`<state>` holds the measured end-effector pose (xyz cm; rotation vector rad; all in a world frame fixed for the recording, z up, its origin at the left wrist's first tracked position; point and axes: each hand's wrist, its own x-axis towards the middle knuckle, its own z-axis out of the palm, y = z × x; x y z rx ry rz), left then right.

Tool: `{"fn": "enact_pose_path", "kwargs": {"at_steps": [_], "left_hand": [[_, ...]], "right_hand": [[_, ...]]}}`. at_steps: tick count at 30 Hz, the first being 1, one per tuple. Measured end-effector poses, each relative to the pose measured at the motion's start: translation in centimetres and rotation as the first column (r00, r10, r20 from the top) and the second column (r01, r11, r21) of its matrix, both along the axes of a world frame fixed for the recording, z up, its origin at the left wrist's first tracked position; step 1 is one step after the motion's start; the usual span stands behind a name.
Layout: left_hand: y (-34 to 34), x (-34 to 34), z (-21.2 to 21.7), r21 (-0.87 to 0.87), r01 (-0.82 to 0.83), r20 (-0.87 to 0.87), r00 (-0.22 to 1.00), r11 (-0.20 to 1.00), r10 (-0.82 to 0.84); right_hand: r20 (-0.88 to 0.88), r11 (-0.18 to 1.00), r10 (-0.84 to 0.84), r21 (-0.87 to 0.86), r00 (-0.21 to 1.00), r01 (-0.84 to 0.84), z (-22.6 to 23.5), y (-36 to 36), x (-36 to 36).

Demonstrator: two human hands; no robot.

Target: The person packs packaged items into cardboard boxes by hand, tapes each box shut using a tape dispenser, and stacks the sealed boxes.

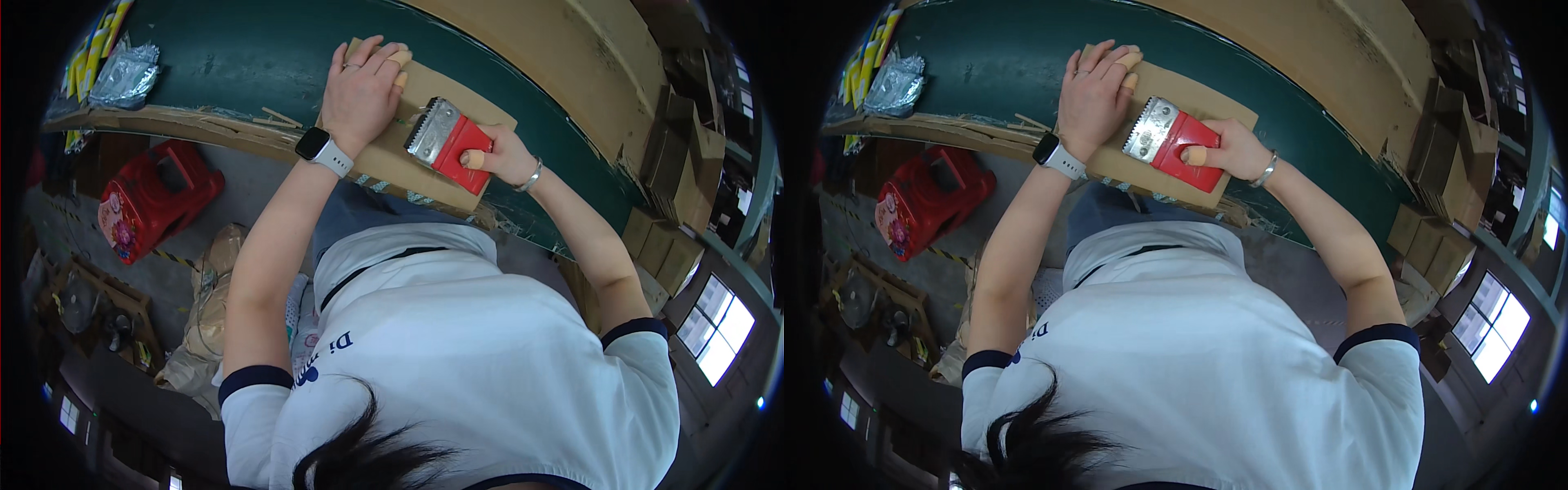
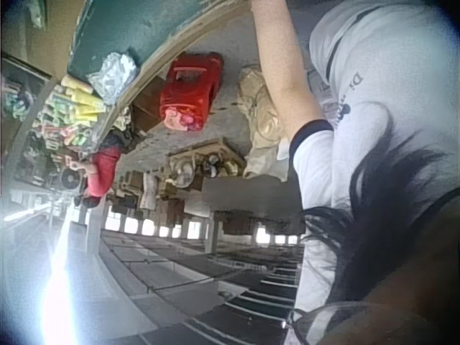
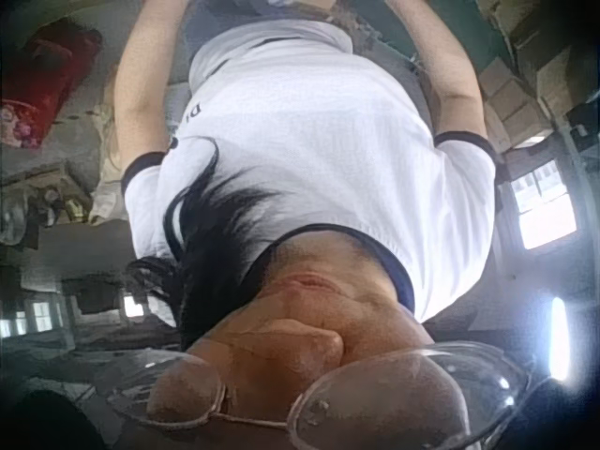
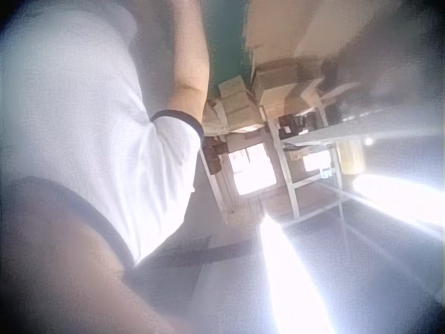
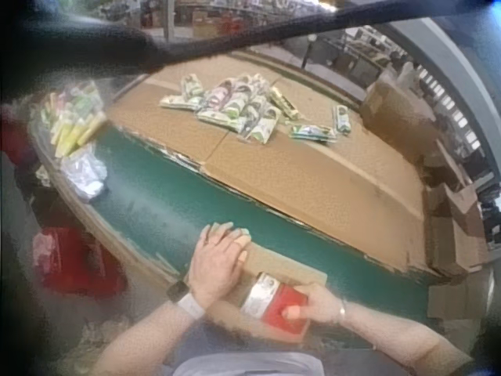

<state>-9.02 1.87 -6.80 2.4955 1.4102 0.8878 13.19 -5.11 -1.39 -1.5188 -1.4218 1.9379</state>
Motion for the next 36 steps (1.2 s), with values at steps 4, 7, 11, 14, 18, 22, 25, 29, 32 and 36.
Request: {"fn": "enact_pose_path", "kwargs": {"at_steps": [4, 7, 11, 14, 18, 22, 25, 29, 32, 36], "left_hand": [[-3.2, -1.7, 2.6, -0.465, 0.086, 0.475, 0.864, 0.881, 0.166], [-5.2, -1.8, 4.1, -0.803, 0.545, 0.539, 0.488, 0.243, 0.686], [-4.9, -0.7, 4.1, -0.651, 0.752, 0.39, 0.446, -0.101, 0.806], [-5.3, -0.1, 4.8, -0.616, 0.788, 0.408, 0.321, -0.002, 0.855], [-5.5, -0.9, 3.5, -0.724, 0.655, 0.563, 0.38, 0.216, 0.734], [-1.8, -7.0, 3.7, -0.787, 0.414, 0.578, 0.239, 0.457, 0.78], [0.8, -11.4, 0.4, -0.822, 0.331, 0.553, 0.275, 0.463, 0.786], [1.1, -10.5, -3.6, -0.817, 0.276, 0.576, 0.358, 0.506, 0.735], [-0.3, -8.5, -7.5, -0.875, 0.143, 0.453, 0.578, 0.463, 0.679], [0.1, -7.6, -5.9, -0.866, -0.085, 0.139, 0.905, 0.493, 0.401]], "right_hand": [[0.052, 0.998, 0.068, 0.014, 0.996, -0.069, 0.0, 0.2, 0.4], [0.038, 0.996, 0.083, -0.029, 0.996, -0.082, 0.3, 0.2, 0.4], [0.036, 0.994, 0.108, -0.038, 0.993, -0.107, 0.1, 0.7, 0.5], [0.026, 0.992, 0.122, -0.034, 0.992, -0.121, 0.4, 0.9, 0.4], [0.038, 0.987, 0.159, -0.038, 0.987, -0.158, 1.7, 1.6, -0.3], [0.153, 0.963, 0.252, -0.137, 0.956, -0.232, 3.0, 3.3, 0.0], [0.213, 0.956, 0.284, -0.144, 0.935, -0.257, 3.2, 3.6, -0.4], [0.292, 0.959, 0.273, -0.163, 0.917, -0.234, 3.5, 3.8, -0.9], [0.291, 0.966, 0.25, -0.139, 0.923, -0.217, 3.2, 3.5, -0.9], [0.327, 0.97, 0.233, -0.142, 0.916, -0.196, 3.5, 3.5, -1.1]]}}
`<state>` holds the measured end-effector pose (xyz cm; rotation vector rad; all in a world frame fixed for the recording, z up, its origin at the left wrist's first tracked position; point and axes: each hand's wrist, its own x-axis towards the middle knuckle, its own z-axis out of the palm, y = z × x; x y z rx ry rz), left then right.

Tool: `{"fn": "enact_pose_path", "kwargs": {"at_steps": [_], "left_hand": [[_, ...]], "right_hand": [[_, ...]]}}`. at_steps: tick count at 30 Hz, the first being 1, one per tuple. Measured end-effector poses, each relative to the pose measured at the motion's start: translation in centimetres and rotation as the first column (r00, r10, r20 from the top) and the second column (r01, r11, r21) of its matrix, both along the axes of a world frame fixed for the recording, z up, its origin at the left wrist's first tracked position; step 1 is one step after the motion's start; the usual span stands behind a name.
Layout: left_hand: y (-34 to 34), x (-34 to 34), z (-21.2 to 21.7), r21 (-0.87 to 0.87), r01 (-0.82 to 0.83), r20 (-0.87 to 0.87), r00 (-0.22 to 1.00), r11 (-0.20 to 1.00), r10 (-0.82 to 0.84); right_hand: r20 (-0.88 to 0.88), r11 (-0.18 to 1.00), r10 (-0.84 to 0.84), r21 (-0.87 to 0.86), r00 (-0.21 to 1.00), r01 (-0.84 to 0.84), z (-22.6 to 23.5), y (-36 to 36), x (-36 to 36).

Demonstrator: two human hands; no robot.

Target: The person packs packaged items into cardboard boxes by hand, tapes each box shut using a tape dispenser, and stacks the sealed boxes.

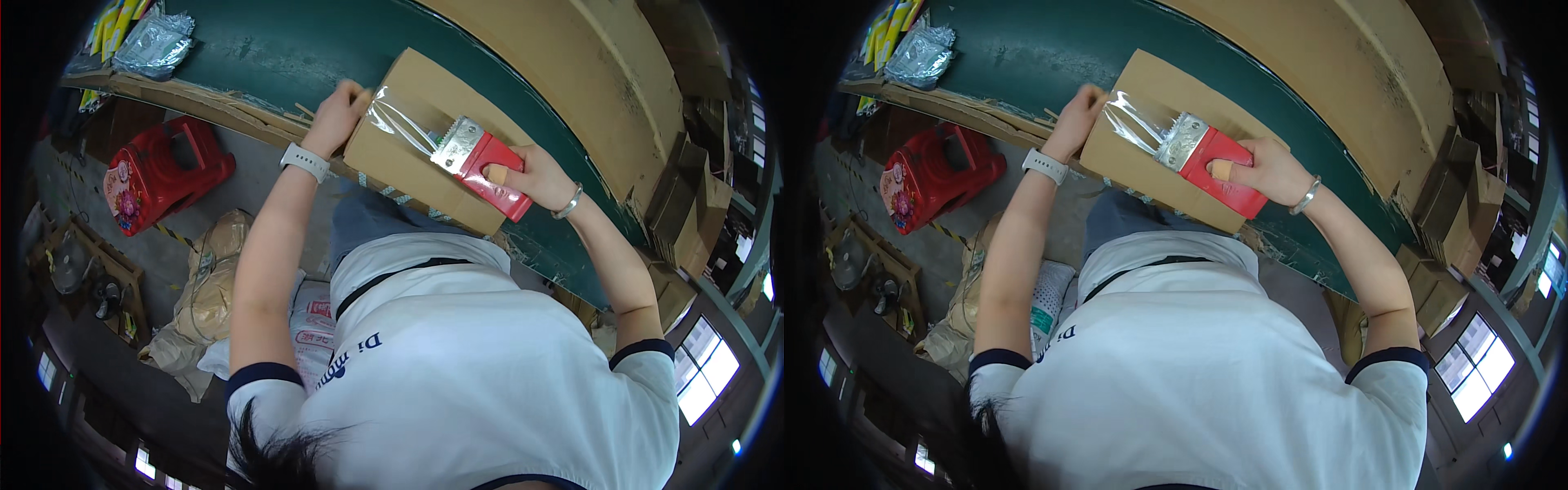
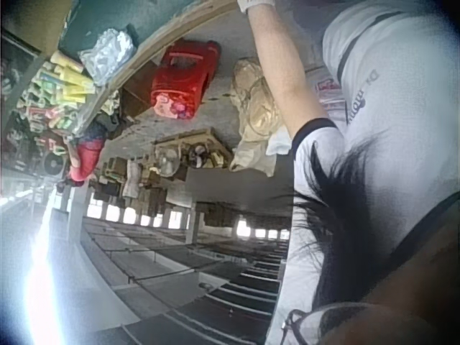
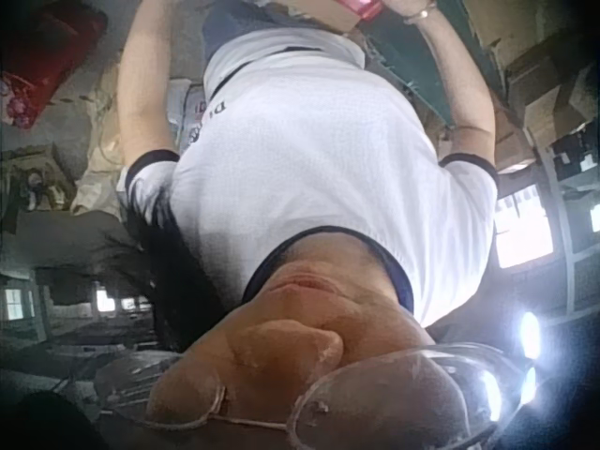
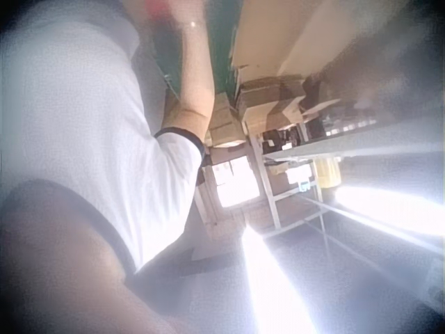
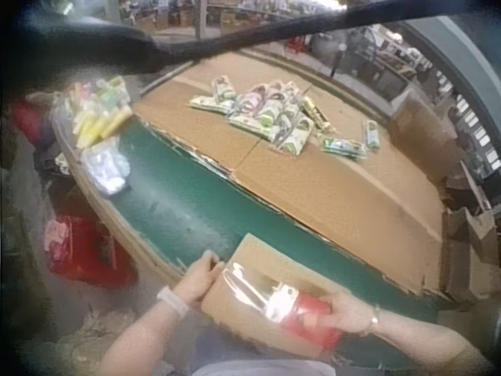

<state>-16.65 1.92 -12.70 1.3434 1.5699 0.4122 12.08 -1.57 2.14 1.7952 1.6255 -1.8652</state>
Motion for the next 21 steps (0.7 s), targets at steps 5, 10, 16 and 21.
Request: {"fn": "enact_pose_path", "kwargs": {"at_steps": [5, 10, 16, 21], "left_hand": [[2.4, 0.3, 3.9, 0.346, 0.226, -0.312, 0.943, 0.91, -0.116], [3.7, 7.4, 7.0, 0.857, 0.192, -0.091, 0.97, 0.478, -0.226], [3.1, 7.7, 6.2, 0.696, 0.471, -0.441, 0.876, 0.542, -0.195], [2.9, 7.3, 6.8, 0.678, 0.504, -0.464, 0.858, 0.535, -0.221]], "right_hand": [[-0.05, 0.999, -0.02, 0.03, 0.999, 0.022, 0.0, -0.3, -0.1], [-0.023, 1.0, 0.012, 0.013, 1.0, -0.011, -0.2, -0.1, 0.5], [0.105, 0.968, 0.245, -0.08, 0.964, -0.237, 4.1, -3.0, 11.0], [0.324, 0.967, 0.254, -0.112, 0.911, -0.23, 1.7, -8.3, 17.1]]}}
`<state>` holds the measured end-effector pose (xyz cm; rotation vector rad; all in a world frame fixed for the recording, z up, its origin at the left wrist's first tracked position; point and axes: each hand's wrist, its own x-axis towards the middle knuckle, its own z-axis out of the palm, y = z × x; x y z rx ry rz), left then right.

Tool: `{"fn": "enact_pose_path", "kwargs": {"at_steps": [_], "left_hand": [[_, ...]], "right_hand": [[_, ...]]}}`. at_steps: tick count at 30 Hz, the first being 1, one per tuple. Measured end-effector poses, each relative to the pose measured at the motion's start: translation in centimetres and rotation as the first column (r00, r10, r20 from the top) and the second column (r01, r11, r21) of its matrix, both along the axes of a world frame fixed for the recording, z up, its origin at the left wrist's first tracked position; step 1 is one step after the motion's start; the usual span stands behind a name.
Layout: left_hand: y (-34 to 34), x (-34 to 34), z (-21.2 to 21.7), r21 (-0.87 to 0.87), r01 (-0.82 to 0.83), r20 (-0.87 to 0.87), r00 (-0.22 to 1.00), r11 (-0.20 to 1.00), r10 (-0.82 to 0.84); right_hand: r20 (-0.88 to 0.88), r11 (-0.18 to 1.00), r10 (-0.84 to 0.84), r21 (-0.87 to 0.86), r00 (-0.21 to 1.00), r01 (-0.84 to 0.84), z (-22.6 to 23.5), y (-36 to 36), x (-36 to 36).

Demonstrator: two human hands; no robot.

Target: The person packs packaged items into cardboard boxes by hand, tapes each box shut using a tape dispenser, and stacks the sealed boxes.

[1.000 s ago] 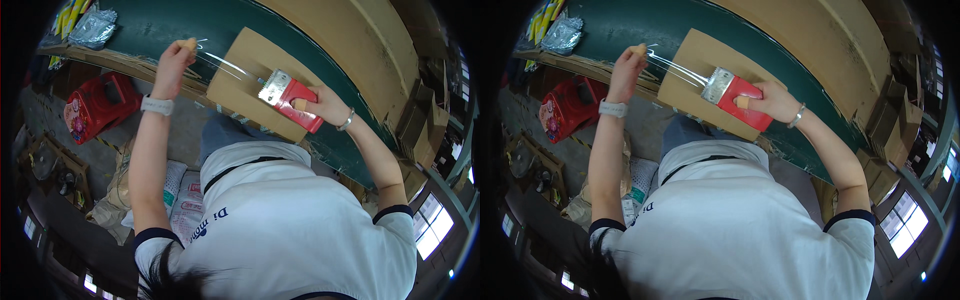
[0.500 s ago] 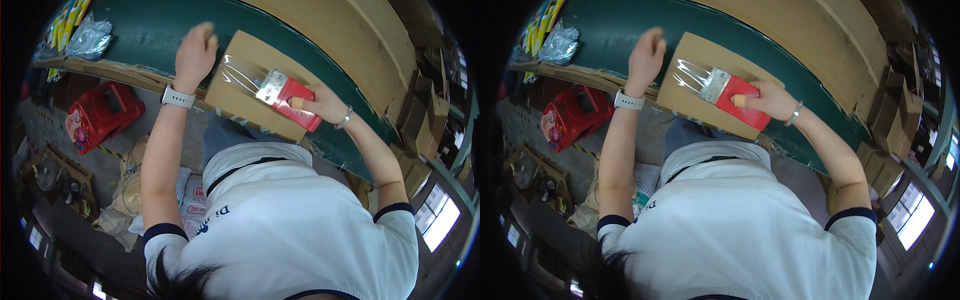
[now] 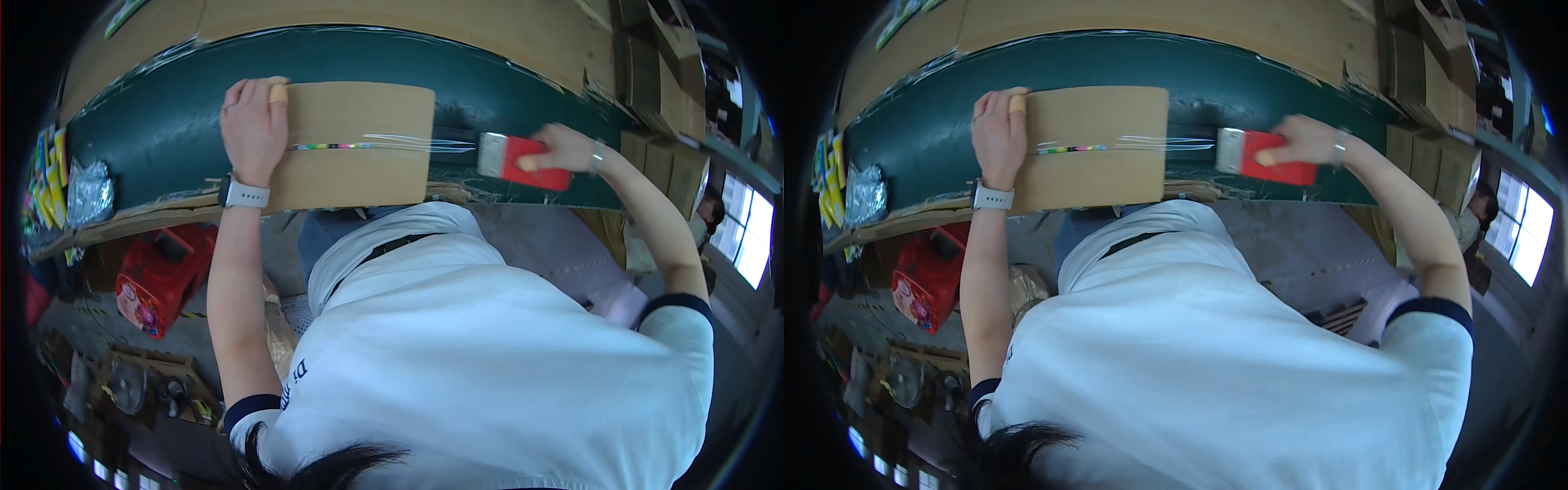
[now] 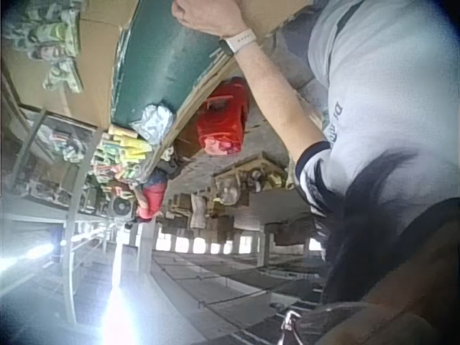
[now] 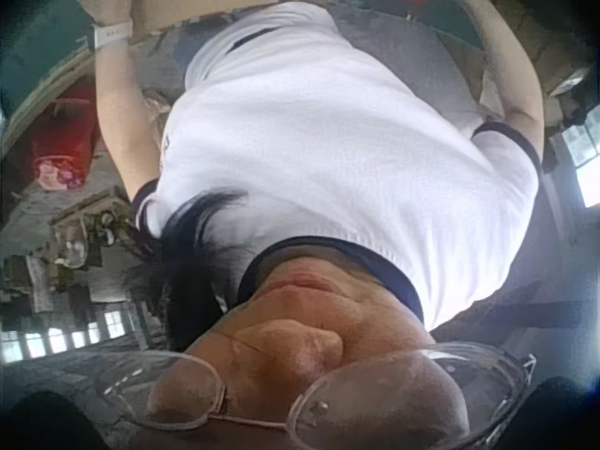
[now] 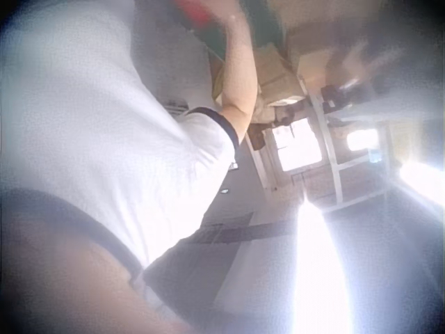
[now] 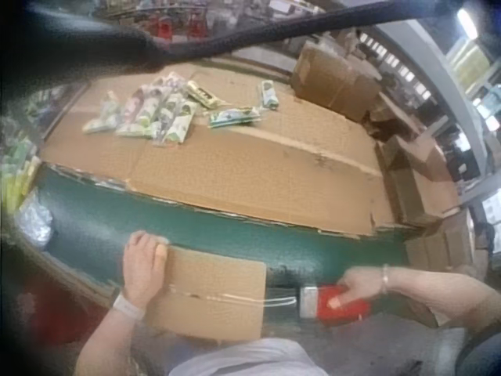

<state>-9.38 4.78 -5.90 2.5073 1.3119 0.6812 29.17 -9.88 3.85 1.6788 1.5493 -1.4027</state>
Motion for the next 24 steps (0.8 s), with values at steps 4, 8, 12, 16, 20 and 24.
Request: {"fn": "enact_pose_path", "kwargs": {"at_steps": [4, 8, 12, 16, 20, 24], "left_hand": [[0.5, 0.8, -0.6, 0.004, 0.001, -0.045, 0.999, 1.0, -0.001], [0.2, 0.7, -0.3, 0.03, 0.038, -0.055, 0.998, 0.999, -0.036], [0.6, 0.0, -0.3, -0.048, 0.028, 0.002, 1.0, 0.998, -0.028], [0.0, -2.6, 0.2, -0.616, 0.187, 0.529, 0.818, 0.765, 0.227], [-1.7, -5.0, -2.7, -0.928, 0.258, 0.373, 0.636, 0.27, 0.676], [-0.6, -5.7, -5.1, -0.947, 0.316, 0.254, 0.634, 0.055, 0.731]], "right_hand": [[0.174, 0.995, 0.011, 0.098, 0.985, -0.028, -5.4, 0.6, -4.6], [0.357, 0.961, 0.076, 0.224, 0.931, -0.164, -4.9, 1.5, -10.8], [0.462, 0.933, 0.005, 0.317, 0.887, -0.17, -4.9, 0.5, -11.3], [0.454, 0.697, -0.476, 0.717, 0.753, 0.009, -9.9, -2.8, -8.5], [0.305, 0.615, -0.616, 0.762, 0.726, 0.201, -13.9, -3.1, -10.0], [-0.622, -0.153, -0.667, 0.653, 0.41, 0.742, -12.0, -4.1, -15.6]]}}
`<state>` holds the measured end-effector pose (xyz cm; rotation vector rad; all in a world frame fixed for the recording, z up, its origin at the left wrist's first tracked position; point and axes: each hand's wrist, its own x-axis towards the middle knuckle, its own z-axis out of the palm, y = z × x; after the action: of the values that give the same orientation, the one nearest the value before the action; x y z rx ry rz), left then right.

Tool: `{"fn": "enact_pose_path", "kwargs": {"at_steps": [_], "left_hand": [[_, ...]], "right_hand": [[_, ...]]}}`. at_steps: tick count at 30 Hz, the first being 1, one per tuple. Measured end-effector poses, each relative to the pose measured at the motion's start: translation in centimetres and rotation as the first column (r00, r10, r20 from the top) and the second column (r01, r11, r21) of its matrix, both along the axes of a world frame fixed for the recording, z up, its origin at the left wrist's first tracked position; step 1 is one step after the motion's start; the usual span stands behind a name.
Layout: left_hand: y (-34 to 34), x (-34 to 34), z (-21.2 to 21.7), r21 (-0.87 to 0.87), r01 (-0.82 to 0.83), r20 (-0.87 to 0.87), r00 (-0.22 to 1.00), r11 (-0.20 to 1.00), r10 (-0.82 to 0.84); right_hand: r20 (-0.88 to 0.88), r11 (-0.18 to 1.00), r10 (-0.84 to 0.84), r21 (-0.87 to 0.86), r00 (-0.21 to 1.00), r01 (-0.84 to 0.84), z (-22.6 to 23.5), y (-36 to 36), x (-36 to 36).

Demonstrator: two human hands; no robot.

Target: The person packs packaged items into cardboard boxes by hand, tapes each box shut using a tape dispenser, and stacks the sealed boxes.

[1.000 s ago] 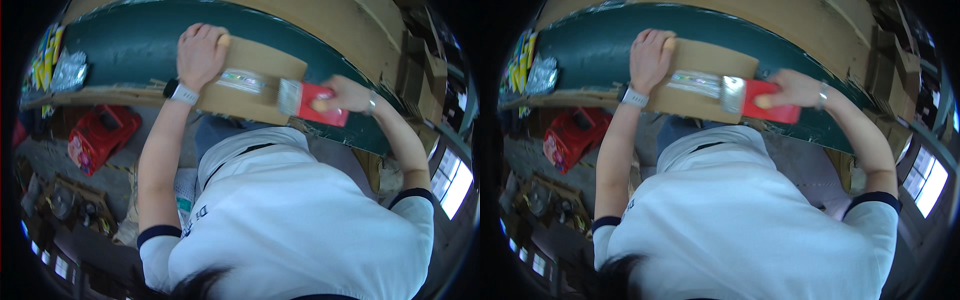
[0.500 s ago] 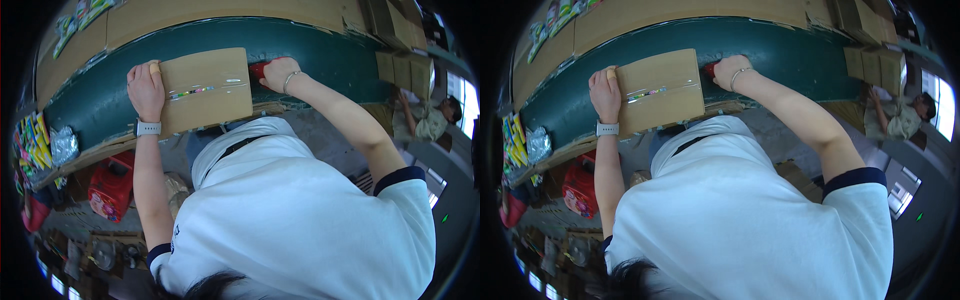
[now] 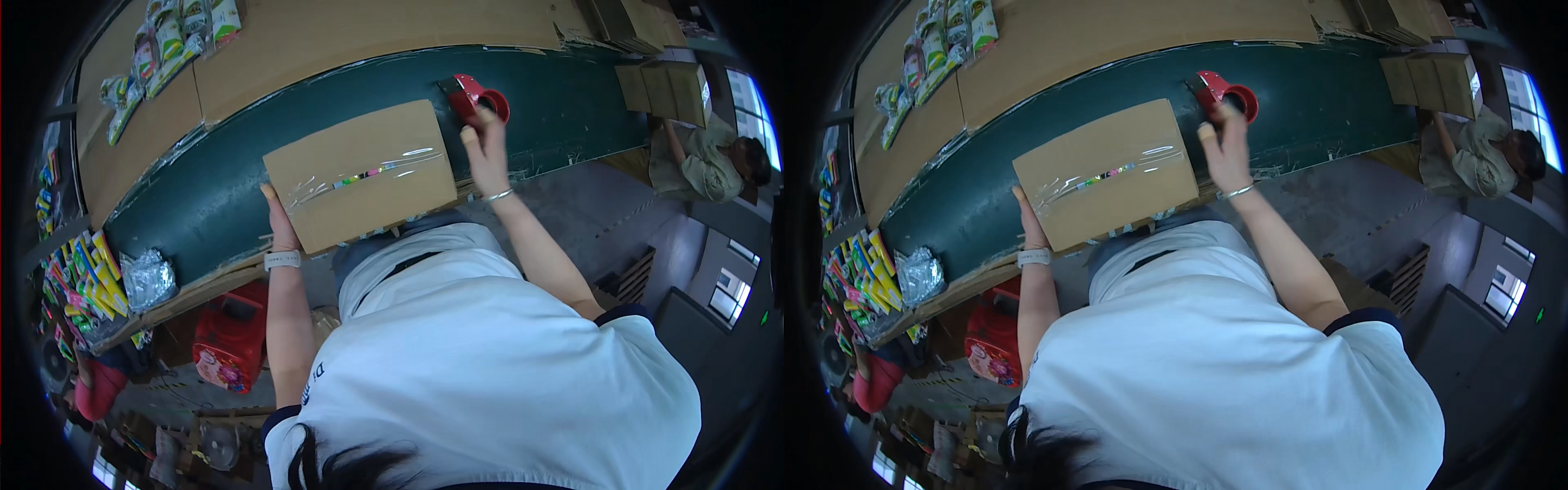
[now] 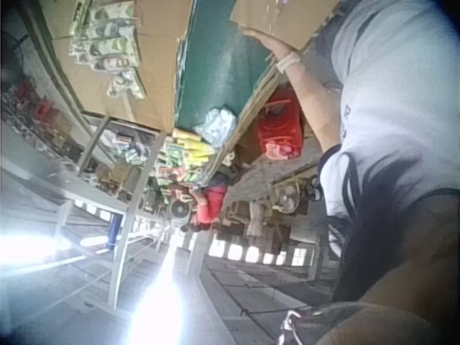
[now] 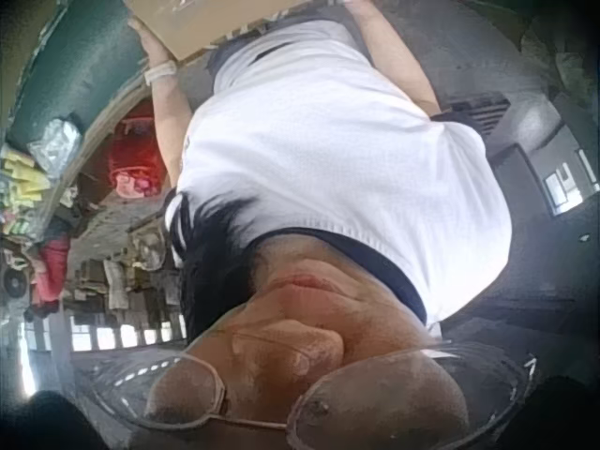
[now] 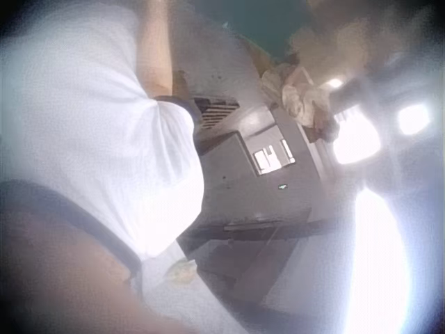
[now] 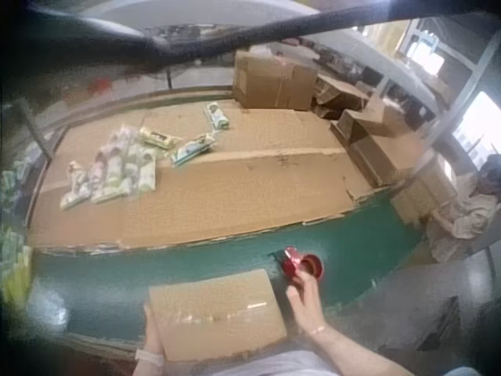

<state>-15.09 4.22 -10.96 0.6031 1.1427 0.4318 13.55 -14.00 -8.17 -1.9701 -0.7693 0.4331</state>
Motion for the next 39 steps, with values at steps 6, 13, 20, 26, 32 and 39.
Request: {"fn": "enact_pose_path", "kwargs": {"at_steps": [6, 13, 20, 26, 32, 39], "left_hand": [[-0.3, -1.7, -5.1, 0.223, 0.018, -0.043, 0.999, 0.975, -0.009], [-1.4, 3.1, 7.8, 0.014, -0.019, 0.272, 0.962, 1.0, 0.015], [-5.3, 18.8, 10.8, 0.041, 0.274, 0.466, 0.846, 0.961, -0.261], [-18.3, 41.8, 4.4, 0.171, 0.274, 0.382, 0.867, 0.946, -0.32], [-24.6, 57.5, -1.8, 0.606, 0.327, 0.022, 0.904, 0.725, -0.426], [-24.3, 66.0, 2.0, 0.486, 0.667, -0.106, 0.686, 0.564, -0.72]], "right_hand": [[-0.966, 0.992, -0.109, -0.09, 0.233, 0.087, -5.1, 0.2, -2.8], [-0.854, 0.916, 0.314, 0.388, 0.415, 0.105, 3.3, 0.5, -0.9], [-0.359, 0.831, -0.072, 0.495, 0.931, 0.255, 10.3, -9.1, 9.6], [-0.549, 0.469, -0.612, 0.328, 0.57, 0.82, 1.6, -23.1, 28.3], [0.674, 0.803, -0.343, -0.15, 0.654, 0.576, 3.4, -23.9, 39.6], [0.853, 0.837, -0.011, -0.277, 0.522, 0.471, 9.8, -3.7, 54.3]]}}
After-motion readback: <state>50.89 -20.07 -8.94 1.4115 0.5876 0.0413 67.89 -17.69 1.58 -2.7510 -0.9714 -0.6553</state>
